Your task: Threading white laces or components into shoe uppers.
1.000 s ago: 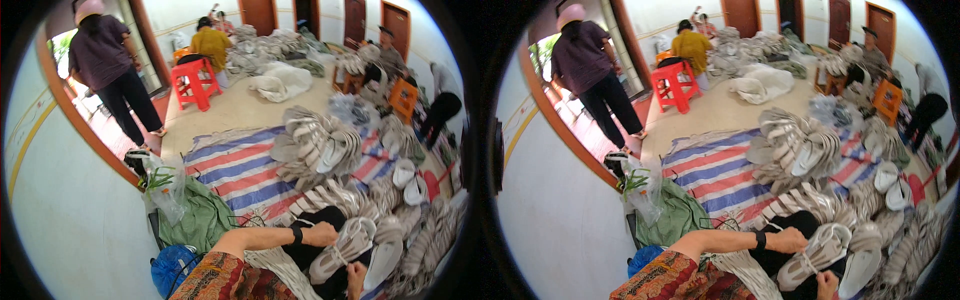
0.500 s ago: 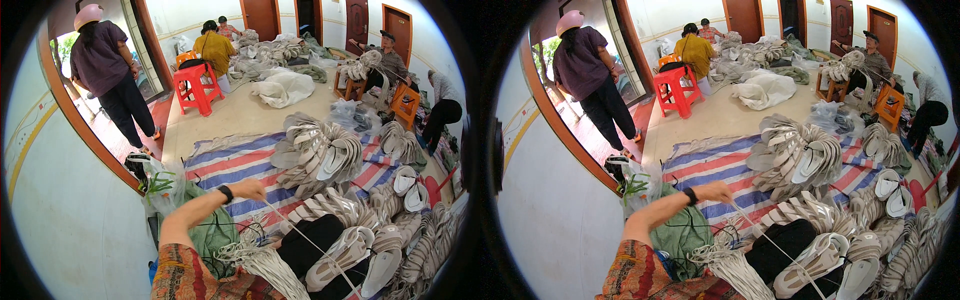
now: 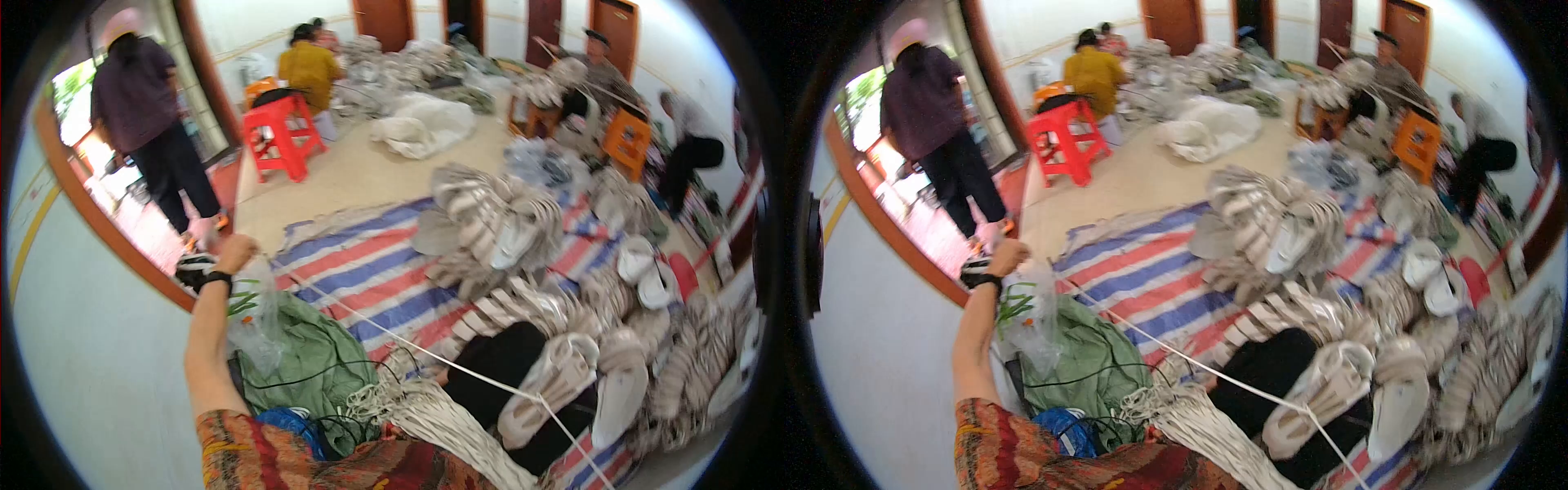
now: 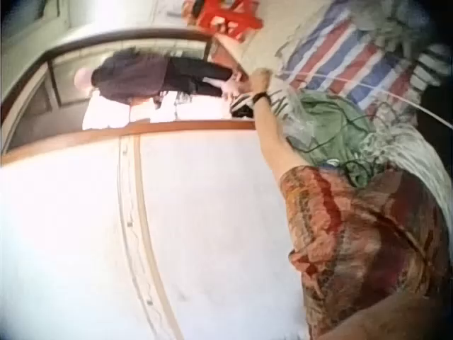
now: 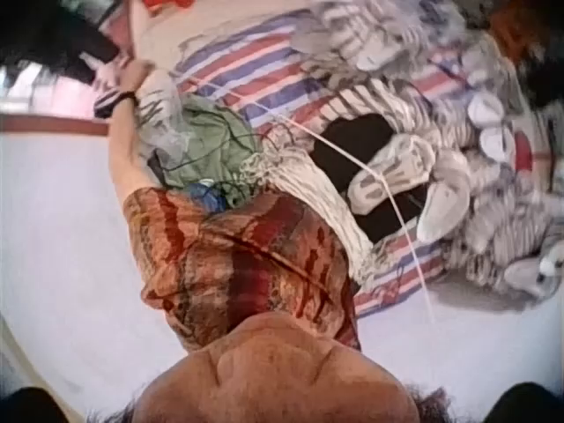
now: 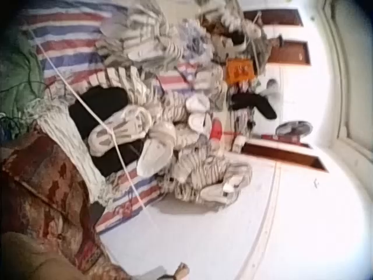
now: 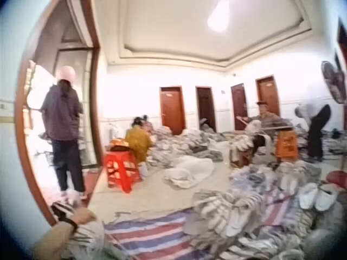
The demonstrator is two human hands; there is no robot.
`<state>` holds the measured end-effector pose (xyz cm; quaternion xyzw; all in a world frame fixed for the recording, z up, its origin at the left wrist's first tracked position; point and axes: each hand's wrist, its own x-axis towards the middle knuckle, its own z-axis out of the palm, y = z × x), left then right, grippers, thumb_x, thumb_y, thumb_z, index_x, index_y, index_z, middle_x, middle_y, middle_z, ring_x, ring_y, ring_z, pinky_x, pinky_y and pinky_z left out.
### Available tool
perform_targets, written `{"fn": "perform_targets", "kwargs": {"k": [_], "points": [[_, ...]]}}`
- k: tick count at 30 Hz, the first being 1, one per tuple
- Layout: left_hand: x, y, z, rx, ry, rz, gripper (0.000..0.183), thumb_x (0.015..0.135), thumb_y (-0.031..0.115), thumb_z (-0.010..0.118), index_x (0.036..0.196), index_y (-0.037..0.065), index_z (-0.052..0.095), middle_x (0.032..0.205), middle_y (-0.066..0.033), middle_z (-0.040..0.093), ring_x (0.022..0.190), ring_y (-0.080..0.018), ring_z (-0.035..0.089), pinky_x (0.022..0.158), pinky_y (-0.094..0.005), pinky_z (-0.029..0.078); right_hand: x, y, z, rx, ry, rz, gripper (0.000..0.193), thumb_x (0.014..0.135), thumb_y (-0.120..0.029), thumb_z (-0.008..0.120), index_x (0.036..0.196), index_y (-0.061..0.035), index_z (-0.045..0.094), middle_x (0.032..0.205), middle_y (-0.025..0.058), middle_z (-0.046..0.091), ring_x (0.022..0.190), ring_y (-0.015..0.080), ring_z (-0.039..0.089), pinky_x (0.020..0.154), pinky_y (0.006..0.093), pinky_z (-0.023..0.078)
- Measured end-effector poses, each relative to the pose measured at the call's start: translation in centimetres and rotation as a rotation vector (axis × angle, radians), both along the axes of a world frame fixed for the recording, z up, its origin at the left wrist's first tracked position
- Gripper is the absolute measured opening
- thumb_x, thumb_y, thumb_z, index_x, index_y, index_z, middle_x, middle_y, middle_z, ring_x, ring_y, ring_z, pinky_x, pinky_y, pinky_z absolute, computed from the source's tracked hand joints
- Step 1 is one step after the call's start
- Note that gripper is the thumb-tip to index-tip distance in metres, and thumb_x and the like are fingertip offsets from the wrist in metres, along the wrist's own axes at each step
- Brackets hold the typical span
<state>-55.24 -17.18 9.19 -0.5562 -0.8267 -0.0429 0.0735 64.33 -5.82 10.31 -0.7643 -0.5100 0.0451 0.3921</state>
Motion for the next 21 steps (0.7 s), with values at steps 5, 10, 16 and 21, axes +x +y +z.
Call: {"fn": "perform_targets", "kwargs": {"k": [5, 10, 16, 21], "points": [[-2.5, -0.8, 2.1, 0.182, -0.178, -0.026, 0.017, 0.077, 0.012, 0.047, 0.080, 0.001, 0.059, 0.066, -0.0055, 0.059, 0.059, -0.0199, 0.055, 0.053, -0.0313, 0.042, 4.5, -21.1, 5.0, 0.239, -0.231, -0.491, 0.033, 0.090, -0.024, 0.046, 0.115, -0.0045, 0.052, 0.080, 0.0035, 0.052, 0.069, 0.0084, 0.045, 0.060, 0.0236, 0.038], [-1.0, -2.4, 2.5, 0.530, 0.107, 0.193, 0.027, 0.086, 0.019, 0.044, 0.099, 0.000, 0.058, 0.085, -0.0147, 0.058, 0.082, -0.0282, 0.055, 0.074, -0.0325, 0.043, 2.1, -36.7, 8.7, 0.483, -0.540, -0.832, 0.036, 0.092, -0.026, 0.042, 0.120, -0.0045, 0.050, 0.079, 0.0013, 0.052, 0.066, 0.0065, 0.043, 0.056, 0.0204, 0.035], [4.8, 11.4, -4.2, 0.816, -1.137, -0.027, 0.032, 0.085, 0.010, 0.044, 0.114, -0.002, 0.051, 0.110, -0.0152, 0.055, 0.092, -0.0222, 0.059, 0.081, -0.0284, 0.047, -20.8, -22.0, -1.5, 0.488, 0.484, -0.238, 0.036, 0.090, -0.026, 0.042, 0.114, -0.0002, 0.050, 0.102, 0.0100, 0.058, 0.089, 0.0183, 0.056, 0.076, 0.0298, 0.044], [31.1, 18.0, -4.1, 0.438, -1.502, -0.334, 0.038, 0.081, 0.014, 0.056, 0.113, -0.005, 0.048, 0.095, -0.0095, 0.058, 0.075, -0.0165, 0.060, 0.070, -0.0253, 0.048, -36.9, -8.9, -4.9, 0.024, 0.777, 0.299, 0.031, 0.084, -0.007, 0.045, 0.114, -0.0018, 0.049, 0.085, 0.0088, 0.062, 0.063, 0.0082, 0.054, 0.057, 0.0204, 0.046]]}}
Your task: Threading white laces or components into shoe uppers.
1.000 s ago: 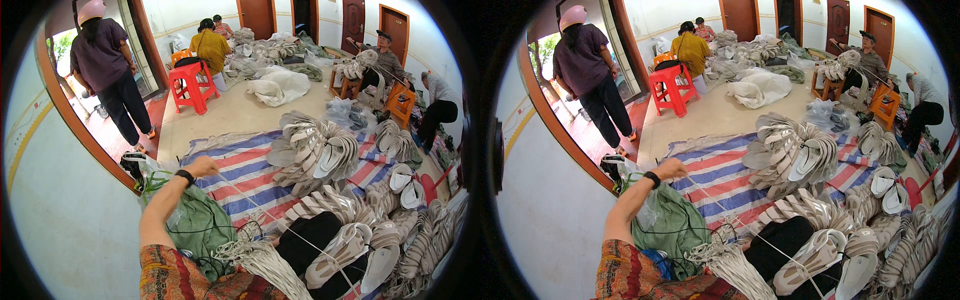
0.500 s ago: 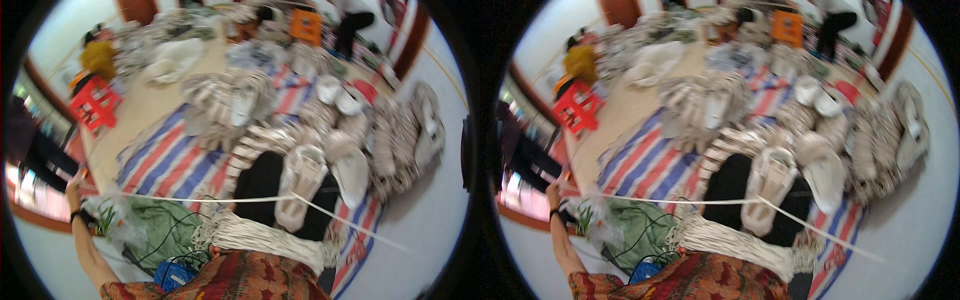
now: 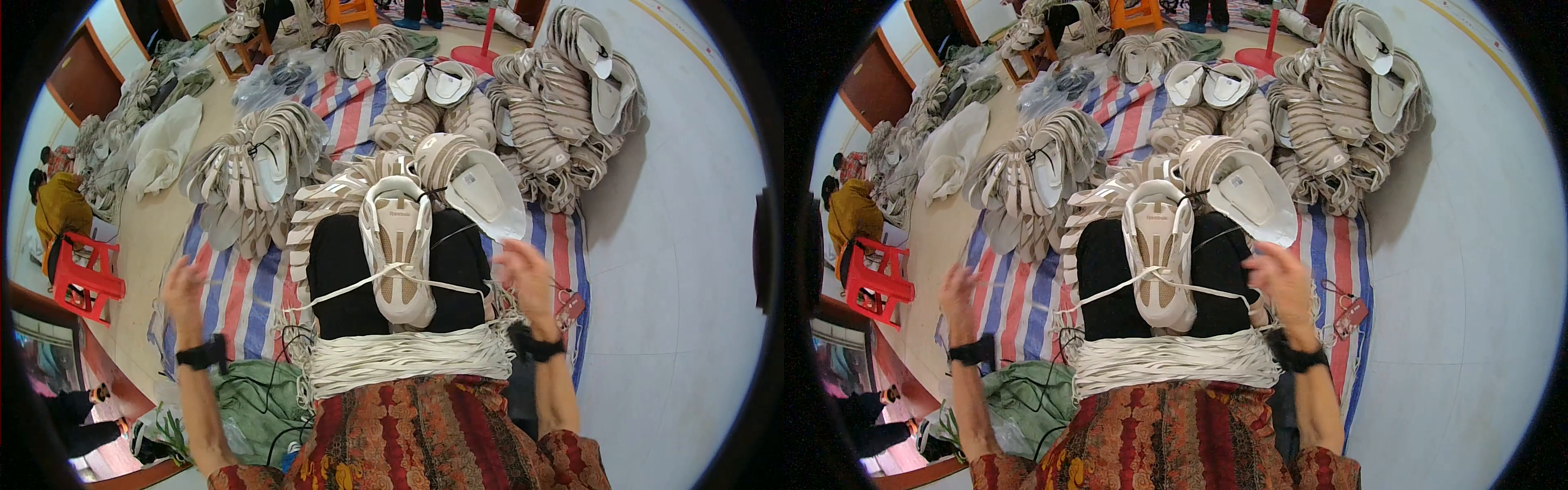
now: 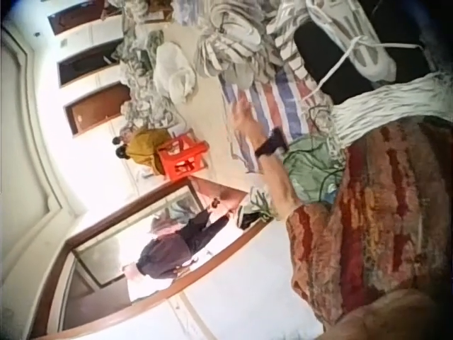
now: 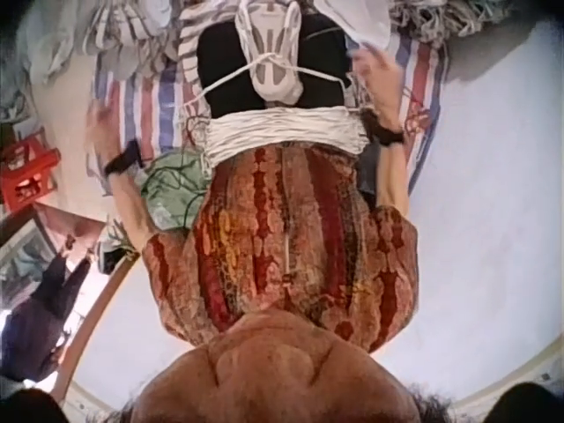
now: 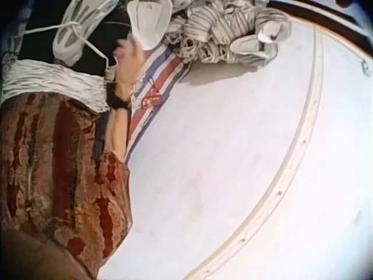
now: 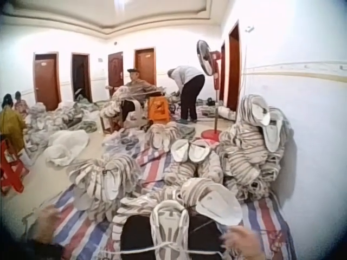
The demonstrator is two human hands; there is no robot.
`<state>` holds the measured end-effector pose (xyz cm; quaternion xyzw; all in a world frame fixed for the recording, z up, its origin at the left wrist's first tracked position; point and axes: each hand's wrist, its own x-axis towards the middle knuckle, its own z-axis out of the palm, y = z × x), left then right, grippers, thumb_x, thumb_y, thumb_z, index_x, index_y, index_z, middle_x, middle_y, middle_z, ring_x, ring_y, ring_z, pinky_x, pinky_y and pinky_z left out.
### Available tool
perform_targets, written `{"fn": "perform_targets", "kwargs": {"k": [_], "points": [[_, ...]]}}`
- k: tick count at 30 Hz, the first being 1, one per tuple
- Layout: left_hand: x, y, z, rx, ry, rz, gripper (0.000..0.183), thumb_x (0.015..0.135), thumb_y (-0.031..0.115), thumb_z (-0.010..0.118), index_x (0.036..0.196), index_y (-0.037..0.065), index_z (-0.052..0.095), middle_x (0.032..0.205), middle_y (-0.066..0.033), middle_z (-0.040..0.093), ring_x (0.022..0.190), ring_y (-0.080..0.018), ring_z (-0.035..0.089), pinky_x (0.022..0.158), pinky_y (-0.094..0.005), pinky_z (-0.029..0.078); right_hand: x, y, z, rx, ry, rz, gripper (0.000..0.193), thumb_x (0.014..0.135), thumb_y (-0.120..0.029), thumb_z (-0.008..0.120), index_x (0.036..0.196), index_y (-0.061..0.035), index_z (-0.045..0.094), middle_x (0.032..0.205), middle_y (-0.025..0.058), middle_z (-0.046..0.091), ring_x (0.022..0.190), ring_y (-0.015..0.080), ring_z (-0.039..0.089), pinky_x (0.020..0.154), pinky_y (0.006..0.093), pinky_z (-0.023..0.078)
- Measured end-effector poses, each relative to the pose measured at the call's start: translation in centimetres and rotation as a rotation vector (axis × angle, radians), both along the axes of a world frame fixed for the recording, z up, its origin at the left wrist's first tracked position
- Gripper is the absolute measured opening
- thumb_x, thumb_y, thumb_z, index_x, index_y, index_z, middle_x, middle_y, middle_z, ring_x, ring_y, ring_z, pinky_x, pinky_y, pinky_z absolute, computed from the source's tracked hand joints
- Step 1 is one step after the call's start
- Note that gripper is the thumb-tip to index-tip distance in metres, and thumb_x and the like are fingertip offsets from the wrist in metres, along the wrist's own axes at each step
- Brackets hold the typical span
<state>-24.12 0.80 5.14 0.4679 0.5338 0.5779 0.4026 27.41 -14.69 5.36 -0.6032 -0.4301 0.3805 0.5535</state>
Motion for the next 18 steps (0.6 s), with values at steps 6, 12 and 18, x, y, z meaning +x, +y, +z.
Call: {"fn": "perform_targets", "kwargs": {"k": [6, 12, 18], "points": [[20.9, -0.7, 1.1, -0.251, -0.013, -0.638, 0.032, 0.085, 0.012, 0.051, 0.112, -0.004, 0.049, 0.078, -0.0085, 0.060, 0.067, -0.0145, 0.060, 0.061, -0.0250, 0.049, -5.5, 5.8, -4.9, -0.186, 0.062, 0.266, 0.012, 0.083, -0.004, 0.047, 0.091, 0.0021, 0.053, 0.071, 0.0082, 0.061, 0.052, 0.0084, 0.056, 0.044, 0.0198, 0.045], [28.8, -1.2, -2.3, -0.282, 0.069, -0.813, 0.016, 0.085, 0.009, 0.051, 0.091, -0.003, 0.059, 0.079, -0.0077, 0.061, 0.064, -0.0131, 0.060, 0.052, -0.0215, 0.048, -6.6, 6.5, -5.8, -0.228, -0.106, 0.232, 0.011, 0.083, -0.008, 0.050, 0.082, 0.0019, 0.055, 0.064, 0.0044, 0.058, 0.051, 0.0088, 0.056, 0.042, 0.0209, 0.044], [29.6, -1.3, -3.1, -0.041, 0.552, -0.850, 0.015, 0.086, 0.013, 0.052, 0.089, 0.001, 0.061, 0.076, -0.0033, 0.062, 0.067, -0.0103, 0.061, 0.050, -0.0208, 0.048, -6.6, 6.5, -6.0, -0.208, -0.083, 0.197, 0.011, 0.082, -0.009, 0.051, 0.080, 0.0009, 0.054, 0.061, 0.0042, 0.057, 0.049, 0.0100, 0.055, 0.043, 0.0228, 0.044]]}}
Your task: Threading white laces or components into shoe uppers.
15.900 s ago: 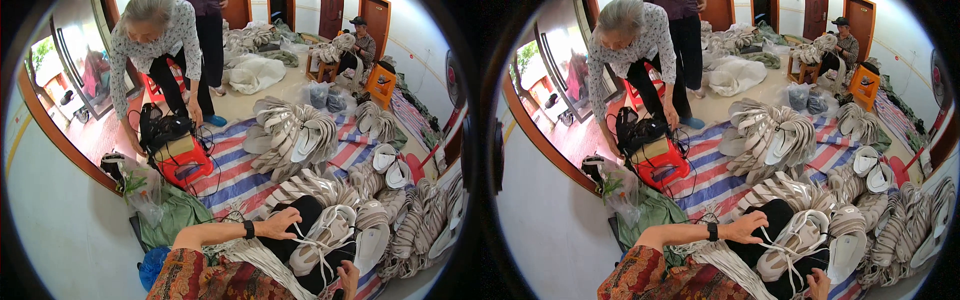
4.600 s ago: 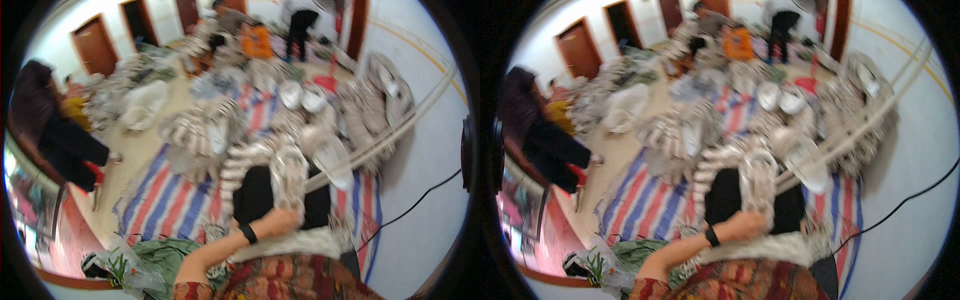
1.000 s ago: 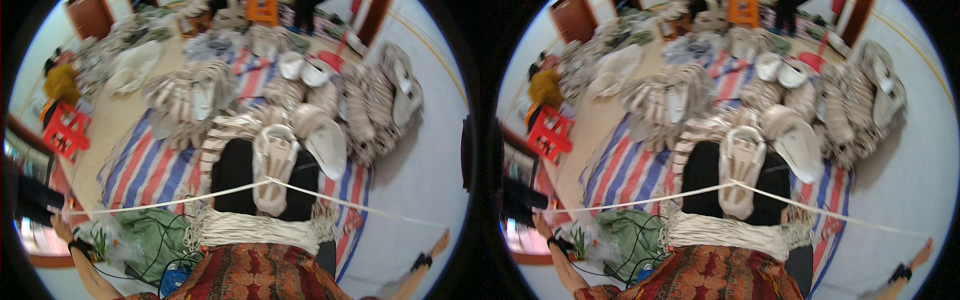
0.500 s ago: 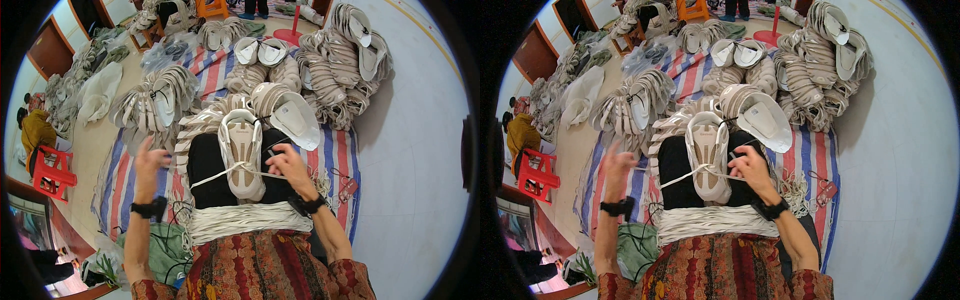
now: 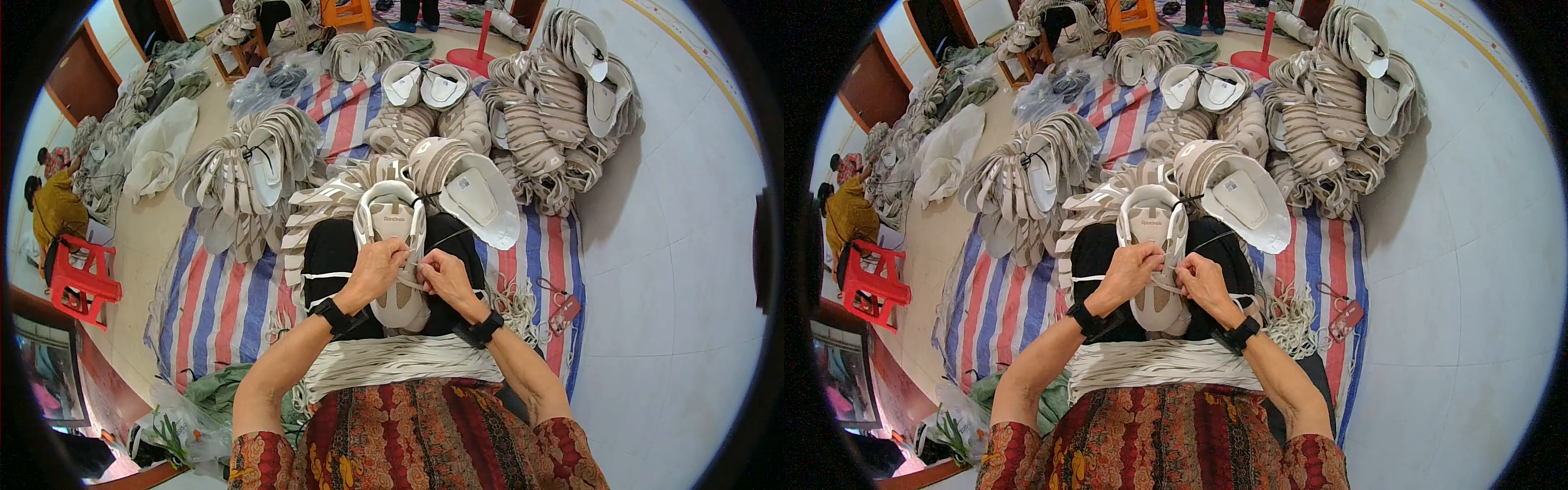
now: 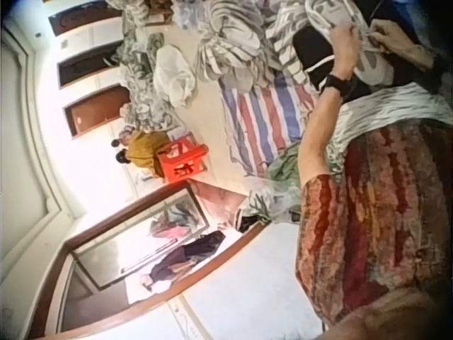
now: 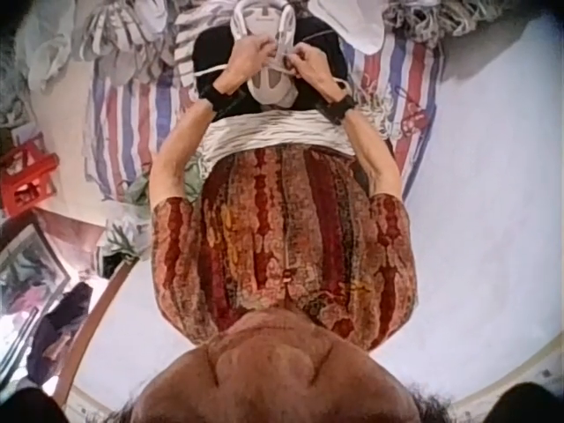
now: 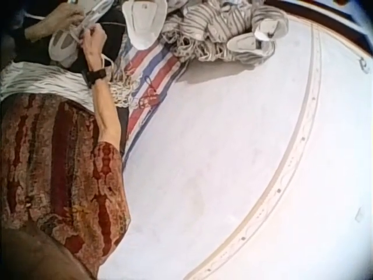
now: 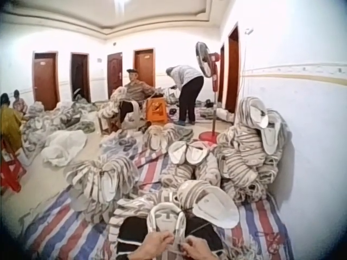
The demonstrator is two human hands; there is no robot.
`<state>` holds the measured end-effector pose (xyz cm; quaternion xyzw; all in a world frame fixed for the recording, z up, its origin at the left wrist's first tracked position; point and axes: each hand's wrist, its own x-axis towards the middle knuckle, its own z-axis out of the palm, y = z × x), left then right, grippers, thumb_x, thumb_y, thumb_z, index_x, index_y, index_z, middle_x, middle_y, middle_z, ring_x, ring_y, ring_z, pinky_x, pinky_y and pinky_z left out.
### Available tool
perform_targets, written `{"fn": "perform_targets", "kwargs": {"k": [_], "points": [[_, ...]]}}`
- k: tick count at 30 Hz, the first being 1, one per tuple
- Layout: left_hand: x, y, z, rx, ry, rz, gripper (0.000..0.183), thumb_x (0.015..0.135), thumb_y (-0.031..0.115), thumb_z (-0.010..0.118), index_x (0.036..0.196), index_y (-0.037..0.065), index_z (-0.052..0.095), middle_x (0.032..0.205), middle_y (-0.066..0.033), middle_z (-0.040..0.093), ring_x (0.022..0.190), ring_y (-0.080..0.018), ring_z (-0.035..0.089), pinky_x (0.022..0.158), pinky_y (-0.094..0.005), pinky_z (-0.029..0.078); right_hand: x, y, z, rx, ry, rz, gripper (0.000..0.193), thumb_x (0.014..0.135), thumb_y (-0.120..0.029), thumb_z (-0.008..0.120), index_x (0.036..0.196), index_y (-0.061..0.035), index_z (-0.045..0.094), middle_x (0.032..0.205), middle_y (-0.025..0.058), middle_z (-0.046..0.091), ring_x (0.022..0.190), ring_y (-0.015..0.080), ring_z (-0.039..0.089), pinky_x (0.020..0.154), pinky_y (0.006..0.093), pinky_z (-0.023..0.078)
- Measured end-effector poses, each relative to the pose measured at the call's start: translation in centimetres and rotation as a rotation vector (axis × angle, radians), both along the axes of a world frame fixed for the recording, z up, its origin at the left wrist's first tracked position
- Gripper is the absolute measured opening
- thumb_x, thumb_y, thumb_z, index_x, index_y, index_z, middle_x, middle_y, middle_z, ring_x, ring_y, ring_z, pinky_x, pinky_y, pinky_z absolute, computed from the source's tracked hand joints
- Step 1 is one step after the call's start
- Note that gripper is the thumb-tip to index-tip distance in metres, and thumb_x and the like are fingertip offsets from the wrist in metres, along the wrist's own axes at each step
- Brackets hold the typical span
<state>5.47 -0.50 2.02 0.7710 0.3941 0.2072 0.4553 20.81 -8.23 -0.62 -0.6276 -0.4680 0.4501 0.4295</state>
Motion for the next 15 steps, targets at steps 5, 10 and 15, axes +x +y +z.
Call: {"fn": "perform_targets", "kwargs": {"k": [5, 10, 15], "points": [[0.1, -0.4, 0.5, -0.080, -0.032, 0.018, 0.018, 0.086, 0.016, 0.052, 0.089, 0.001, 0.061, 0.075, -0.0023, 0.062, 0.068, -0.0088, 0.062, 0.047, -0.0201, 0.047, -0.4, 0.1, -0.4, 0.143, -0.304, -0.021, 0.014, 0.081, -0.011, 0.052, 0.075, 0.0016, 0.053, 0.058, 0.0048, 0.056, 0.049, 0.0103, 0.056, 0.044, 0.0241, 0.044], [0.1, -0.5, 0.5, -0.230, -0.151, 0.044, 0.016, 0.085, 0.014, 0.054, 0.088, 0.001, 0.063, 0.076, -0.0029, 0.063, 0.066, -0.0082, 0.061, 0.045, -0.0193, 0.046, -1.0, 1.0, 0.2, 0.164, -0.312, -0.004, 0.015, 0.080, -0.010, 0.053, 0.072, 0.0023, 0.053, 0.059, 0.0081, 0.058, 0.048, 0.0134, 0.057, 0.045, 0.0255, 0.044], [-2.2, 0.3, -0.4, -0.265, -0.363, 0.269, 0.015, 0.082, 0.010, 0.056, 0.090, 0.000, 0.064, 0.071, -0.0041, 0.063, 0.062, -0.0079, 0.060, 0.046, -0.0193, 0.046, 0.6, 1.4, 2.2, 0.073, -0.352, 0.066, 0.011, 0.073, -0.008, 0.058, 0.081, 0.0002, 0.055, 0.066, 0.0102, 0.057, 0.061, 0.0239, 0.057, 0.057, 0.0316, 0.045]]}}
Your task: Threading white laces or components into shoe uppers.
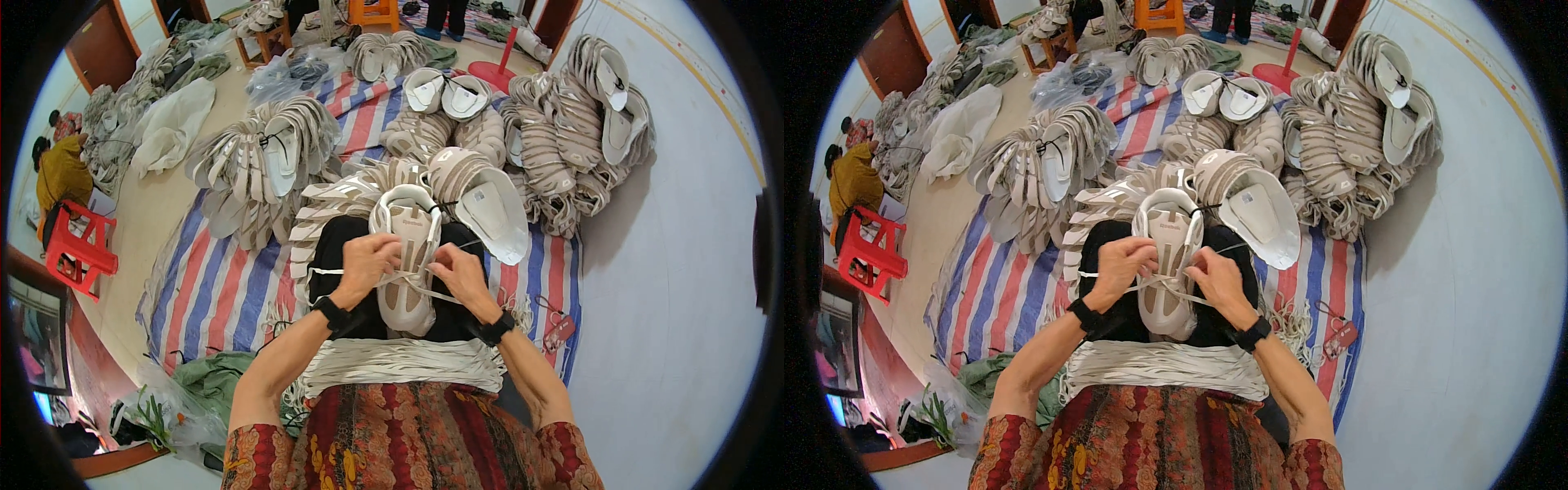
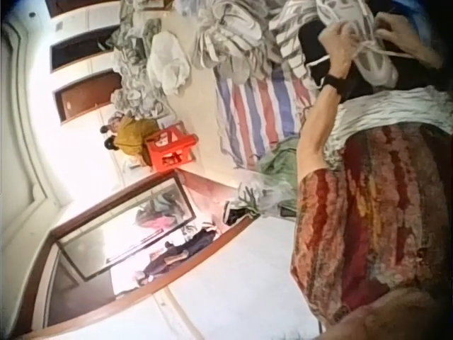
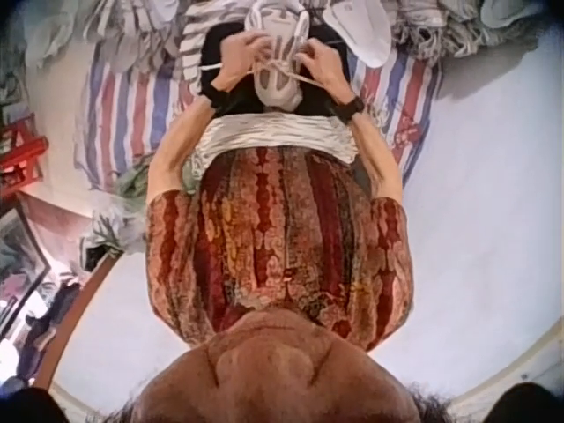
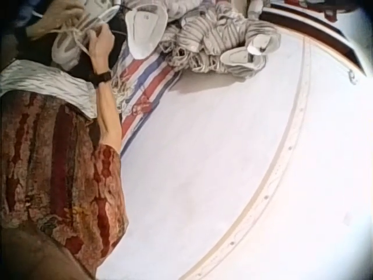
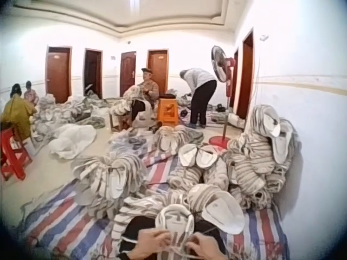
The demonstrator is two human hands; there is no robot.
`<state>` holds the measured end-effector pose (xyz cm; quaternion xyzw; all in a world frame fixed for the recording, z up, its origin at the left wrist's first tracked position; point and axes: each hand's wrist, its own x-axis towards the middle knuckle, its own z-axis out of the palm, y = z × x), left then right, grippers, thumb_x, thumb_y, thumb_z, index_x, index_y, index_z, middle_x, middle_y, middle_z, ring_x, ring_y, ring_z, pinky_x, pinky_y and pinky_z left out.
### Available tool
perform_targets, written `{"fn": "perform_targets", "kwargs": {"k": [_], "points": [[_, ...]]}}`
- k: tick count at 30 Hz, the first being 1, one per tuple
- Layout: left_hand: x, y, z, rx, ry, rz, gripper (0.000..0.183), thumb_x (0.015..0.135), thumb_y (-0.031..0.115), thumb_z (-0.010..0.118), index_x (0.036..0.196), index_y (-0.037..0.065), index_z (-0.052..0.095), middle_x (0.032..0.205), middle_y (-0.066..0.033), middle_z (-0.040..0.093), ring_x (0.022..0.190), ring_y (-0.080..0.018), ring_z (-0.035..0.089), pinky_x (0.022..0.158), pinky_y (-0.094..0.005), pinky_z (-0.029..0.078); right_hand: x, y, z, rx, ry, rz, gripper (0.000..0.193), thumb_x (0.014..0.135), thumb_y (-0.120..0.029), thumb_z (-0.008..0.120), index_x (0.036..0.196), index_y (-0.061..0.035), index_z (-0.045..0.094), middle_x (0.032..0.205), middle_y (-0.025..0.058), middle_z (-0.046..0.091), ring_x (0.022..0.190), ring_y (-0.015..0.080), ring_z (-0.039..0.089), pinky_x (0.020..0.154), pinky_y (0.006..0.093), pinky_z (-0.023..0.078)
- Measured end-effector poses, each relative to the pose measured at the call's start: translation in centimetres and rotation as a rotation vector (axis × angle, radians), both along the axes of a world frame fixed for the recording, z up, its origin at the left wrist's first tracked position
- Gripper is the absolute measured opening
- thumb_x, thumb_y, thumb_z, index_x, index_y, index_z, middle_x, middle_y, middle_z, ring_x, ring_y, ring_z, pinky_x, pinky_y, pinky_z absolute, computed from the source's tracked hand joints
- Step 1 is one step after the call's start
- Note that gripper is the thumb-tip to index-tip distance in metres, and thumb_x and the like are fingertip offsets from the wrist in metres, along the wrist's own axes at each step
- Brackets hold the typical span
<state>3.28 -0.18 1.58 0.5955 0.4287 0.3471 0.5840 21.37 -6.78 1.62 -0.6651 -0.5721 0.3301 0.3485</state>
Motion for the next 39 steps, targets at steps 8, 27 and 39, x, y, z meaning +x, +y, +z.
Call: {"fn": "perform_targets", "kwargs": {"k": [8, 27, 39], "points": [[-3.4, -0.6, -2.1, -0.067, 0.090, -0.088, 0.011, 0.081, 0.006, 0.054, 0.078, -0.003, 0.060, 0.065, -0.0045, 0.060, 0.056, -0.0080, 0.057, 0.048, -0.0209, 0.048, -4.6, 1.1, 0.6, 0.382, -0.326, 0.264, 0.014, 0.073, -0.007, 0.056, 0.086, -0.0014, 0.056, 0.080, 0.0130, 0.052, 0.076, 0.0309, 0.054, 0.067, 0.0383, 0.044], [-2.6, 0.4, -3.0, 0.481, 0.333, -0.108, 0.014, 0.075, 0.010, 0.054, 0.069, -0.003, 0.057, 0.060, -0.0169, 0.058, 0.057, -0.0301, 0.059, 0.052, -0.0380, 0.046, -4.6, 2.3, 0.8, 0.180, -0.346, 0.381, 0.020, 0.072, -0.012, 0.052, 0.090, -0.0063, 0.060, 0.079, 0.0129, 0.051, 0.079, 0.0316, 0.054, 0.067, 0.0405, 0.043], [-1.8, 0.1, -4.0, 0.374, 0.166, -0.070, 0.013, 0.076, -0.002, 0.057, 0.078, 0.002, 0.045, 0.059, -0.0069, 0.055, 0.050, -0.0112, 0.052, 0.046, -0.0254, 0.044, -4.4, 2.8, -1.5, 0.375, -0.630, 0.331, 0.005, 0.073, -0.009, 0.054, 0.075, -0.0042, 0.054, 0.072, 0.0099, 0.050, 0.063, 0.0298, 0.056, 0.052, 0.0383, 0.045]]}}
